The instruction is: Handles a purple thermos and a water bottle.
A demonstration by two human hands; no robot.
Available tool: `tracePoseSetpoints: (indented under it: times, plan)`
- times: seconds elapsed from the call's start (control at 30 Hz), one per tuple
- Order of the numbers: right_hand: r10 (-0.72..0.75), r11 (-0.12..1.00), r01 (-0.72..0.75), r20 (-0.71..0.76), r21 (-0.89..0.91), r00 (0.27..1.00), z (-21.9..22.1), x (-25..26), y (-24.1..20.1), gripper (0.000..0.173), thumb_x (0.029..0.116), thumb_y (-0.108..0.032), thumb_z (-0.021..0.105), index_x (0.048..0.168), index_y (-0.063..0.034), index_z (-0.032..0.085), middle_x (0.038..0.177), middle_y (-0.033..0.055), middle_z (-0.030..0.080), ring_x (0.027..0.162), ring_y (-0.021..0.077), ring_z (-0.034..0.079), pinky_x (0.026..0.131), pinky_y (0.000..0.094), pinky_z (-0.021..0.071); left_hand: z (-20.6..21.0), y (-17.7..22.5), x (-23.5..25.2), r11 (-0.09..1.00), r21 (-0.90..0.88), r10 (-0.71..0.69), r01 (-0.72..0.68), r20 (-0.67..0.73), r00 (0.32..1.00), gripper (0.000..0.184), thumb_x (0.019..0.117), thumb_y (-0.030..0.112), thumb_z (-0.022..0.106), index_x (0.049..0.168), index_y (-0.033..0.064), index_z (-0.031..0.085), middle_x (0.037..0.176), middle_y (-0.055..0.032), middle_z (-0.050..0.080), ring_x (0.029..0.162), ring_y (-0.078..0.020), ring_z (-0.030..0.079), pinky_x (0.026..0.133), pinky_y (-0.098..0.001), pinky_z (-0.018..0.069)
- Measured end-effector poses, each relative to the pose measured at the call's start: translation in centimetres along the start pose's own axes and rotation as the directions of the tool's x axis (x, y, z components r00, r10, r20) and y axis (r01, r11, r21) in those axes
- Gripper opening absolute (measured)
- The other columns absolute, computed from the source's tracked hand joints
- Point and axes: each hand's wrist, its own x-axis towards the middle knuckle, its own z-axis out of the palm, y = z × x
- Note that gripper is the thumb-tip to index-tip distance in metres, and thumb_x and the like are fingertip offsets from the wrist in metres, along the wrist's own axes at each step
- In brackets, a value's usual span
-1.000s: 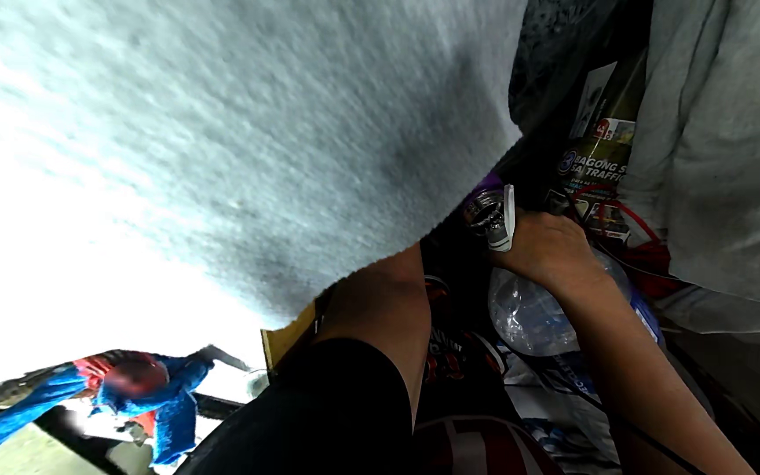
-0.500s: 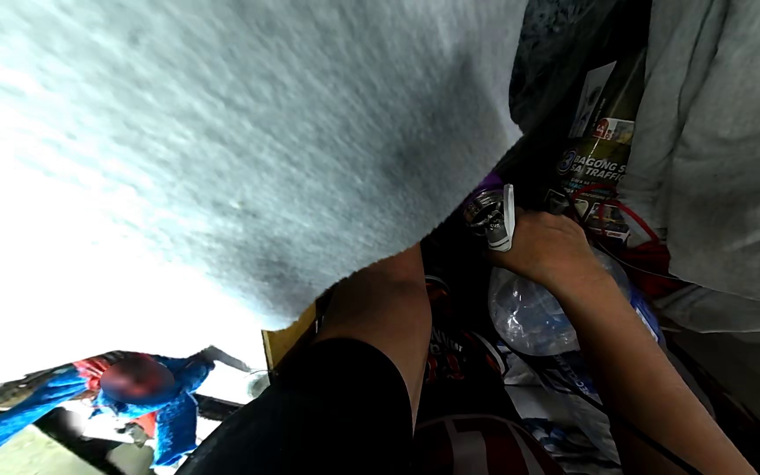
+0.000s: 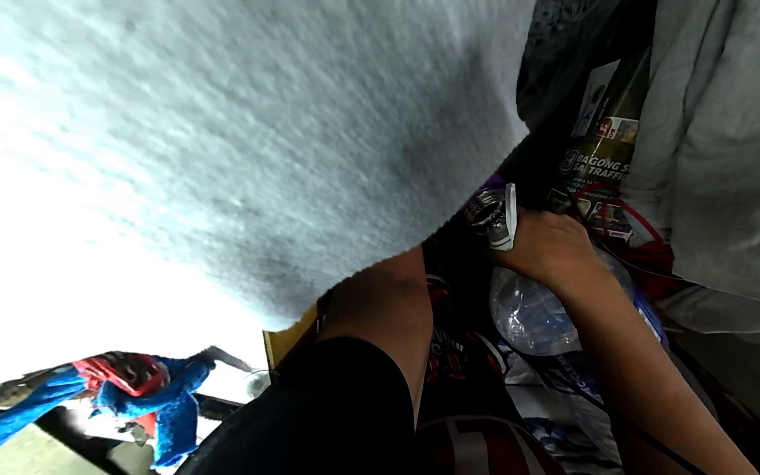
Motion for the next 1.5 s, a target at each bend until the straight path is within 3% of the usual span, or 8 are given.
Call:
tracePoseSetpoints:
  times: [0.37,0.5,0.83,1.03,1.17,1.3,1.5]
  plan:
    - [-0.016,1.0,0.016,-0.012,-0.004,1.0,0.12,0.07,0.06,0.06,0.0864,-0.051,0.075,0.121,-0.0032,0.064,0.107,0.0195,0.071,0.108,0.0384,0.067,0.09,0.0595,0.0481,0.1,0.05,0.28,1.0,0.013,-0.004,0.004,-0.004,1.0,0.046,0.1133,0.034,0.024,0.15,0.0113,0.04,0.141,-0.0043,0.054,0.124,-0.0052,0.055,0.103,-0.0246,0.0468]
    - [-0.023,1.0,0.023,-0.019,-0.008,1.0,0.2,0.11,0.08,0.06,0.0862,-0.052,0.075,0.12,-0.0034,0.064,0.107,0.0194,0.071,0.107,0.0381,0.067,0.09,0.059,0.0483,-0.18,0.02,0.1,0.999,0.036,-0.012,0.011,0.01,1.0,0.05,0.1132,0.037,0.023,0.154,0.0125,0.036,0.149,-0.0048,0.05,0.132,-0.0072,0.051,0.108,-0.0275,0.0442]
    - [-0.028,1.0,0.028,-0.016,-0.01,0.999,0.15,0.08,0.05,0.061,0.0867,-0.052,0.075,0.12,-0.0021,0.064,0.106,0.0202,0.07,0.107,0.0387,0.067,0.089,0.059,0.0483,0.13,-0.06,0.43,0.997,-0.064,-0.035,0.035,-0.011,0.999,0.045,0.1129,0.036,0.025,0.147,0.012,0.043,0.133,-0.0044,0.058,0.116,-0.0062,0.058,0.096,-0.0248,0.0503]
    - [-0.021,1.0,0.021,-0.022,-0.006,1.0,0.14,0.06,0.03,0.06,0.0863,-0.052,0.075,0.118,-0.0024,0.065,0.105,0.0202,0.071,0.106,0.0391,0.067,0.088,0.0598,0.0488,0.2,0.02,0.64,0.997,-0.036,-0.063,0.061,-0.042,0.997,0.048,0.1128,0.036,0.027,0.152,0.0115,0.039,0.145,-0.0064,0.052,0.128,-0.0097,0.053,0.106,-0.0291,0.0453]
    - [-0.028,1.0,0.028,-0.023,-0.008,0.999,0.17,0.09,0.04,0.061,0.0865,-0.052,0.075,0.119,-0.0018,0.064,0.105,0.0206,0.071,0.105,0.0392,0.067,0.089,0.0595,0.0486,0.21,-0.04,0.56,0.996,-0.039,-0.077,0.075,-0.06,0.995,0.046,0.1123,0.037,0.028,0.148,0.0131,0.043,0.139,-0.0042,0.056,0.123,-0.0075,0.056,0.102,-0.0272,0.0477]
    - [-0.03,0.999,0.03,-0.026,-0.015,0.999,0.25,0.17,0.1,0.06,0.0861,-0.053,0.074,0.119,-0.0027,0.064,0.104,0.0199,0.071,0.105,0.0383,0.068,0.087,0.0591,0.0489,-0.24,-0.17,0.09,0.997,0.05,-0.063,0.064,-0.032,0.998,0.053,0.1122,0.043,0.025,0.156,0.0146,0.036,0.153,-0.0061,0.047,0.136,-0.0123,0.048,0.111,-0.0335,0.0429]
    - [-0.012,1.0,0.012,-0.002,-0.016,1.0,0.01,0.11,-0.15,0.06,0.0867,-0.052,0.074,0.119,-0.0021,0.064,0.106,0.02,0.07,0.106,0.0388,0.067,0.088,0.059,0.0487,0.03,-0.13,0.43,0.998,0.039,-0.055,0.057,-0.059,0.997,0.05,0.1125,0.04,0.025,0.153,0.0132,0.038,0.149,-0.0062,0.049,0.132,-0.011,0.05,0.108,-0.0316,0.044]
